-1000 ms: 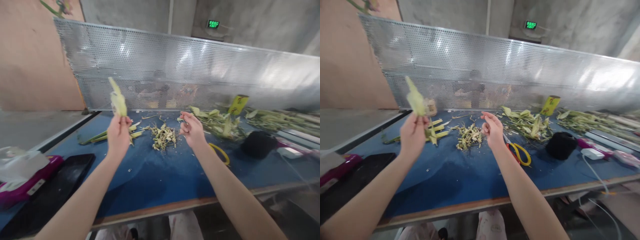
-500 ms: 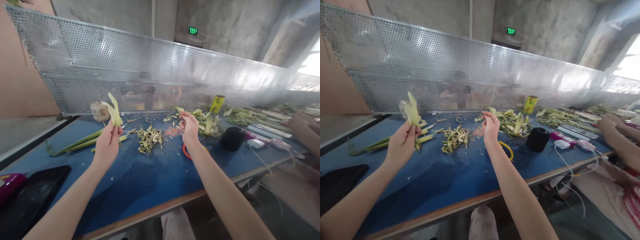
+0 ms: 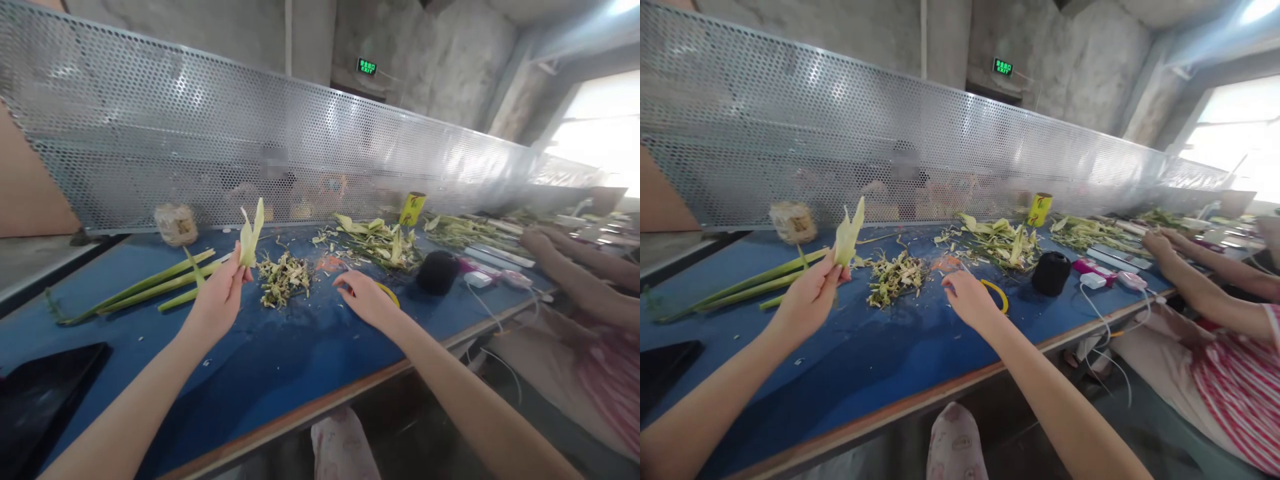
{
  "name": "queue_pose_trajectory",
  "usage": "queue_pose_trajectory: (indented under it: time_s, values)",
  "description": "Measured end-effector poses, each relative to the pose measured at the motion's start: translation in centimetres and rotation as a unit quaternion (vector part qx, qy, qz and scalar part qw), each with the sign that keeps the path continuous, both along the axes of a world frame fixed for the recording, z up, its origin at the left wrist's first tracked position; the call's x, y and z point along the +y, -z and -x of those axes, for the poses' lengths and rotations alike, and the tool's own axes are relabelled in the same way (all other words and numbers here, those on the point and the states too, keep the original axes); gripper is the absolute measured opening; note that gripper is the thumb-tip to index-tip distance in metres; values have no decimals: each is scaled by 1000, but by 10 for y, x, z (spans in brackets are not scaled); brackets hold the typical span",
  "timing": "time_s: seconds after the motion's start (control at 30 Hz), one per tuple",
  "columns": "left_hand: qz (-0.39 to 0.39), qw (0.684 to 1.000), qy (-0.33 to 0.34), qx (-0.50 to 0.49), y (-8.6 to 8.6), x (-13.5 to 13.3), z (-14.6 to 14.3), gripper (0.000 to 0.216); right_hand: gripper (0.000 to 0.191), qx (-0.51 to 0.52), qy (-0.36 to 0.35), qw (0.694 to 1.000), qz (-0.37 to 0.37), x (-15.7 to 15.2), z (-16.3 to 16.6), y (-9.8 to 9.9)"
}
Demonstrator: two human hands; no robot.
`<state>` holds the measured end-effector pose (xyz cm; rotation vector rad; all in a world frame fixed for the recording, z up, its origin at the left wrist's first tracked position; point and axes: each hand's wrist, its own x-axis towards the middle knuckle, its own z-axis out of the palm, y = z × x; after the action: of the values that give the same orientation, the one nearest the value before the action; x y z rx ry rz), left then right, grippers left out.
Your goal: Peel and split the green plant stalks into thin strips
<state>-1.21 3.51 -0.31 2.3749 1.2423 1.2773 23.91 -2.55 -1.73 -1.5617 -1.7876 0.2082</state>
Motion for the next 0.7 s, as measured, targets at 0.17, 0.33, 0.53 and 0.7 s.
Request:
queue_pose_trajectory:
  time_s: [0.17,0.33,0.53,0.7]
  values:
    - [-13,998,16,57,2,1,0,38,20,-185,30,982,1,-36,-14,10]
    - [-7,996,19,87,7,5,0,46,25,-260,165,951,22,-41,-77,10]
    - [42,986,9,158,7,3,-4,46,31,-371,209,900,91,-40,-111,12]
    - [61,977,3,204,7,0,-3,45,25,-388,191,898,77,-39,-104,12]
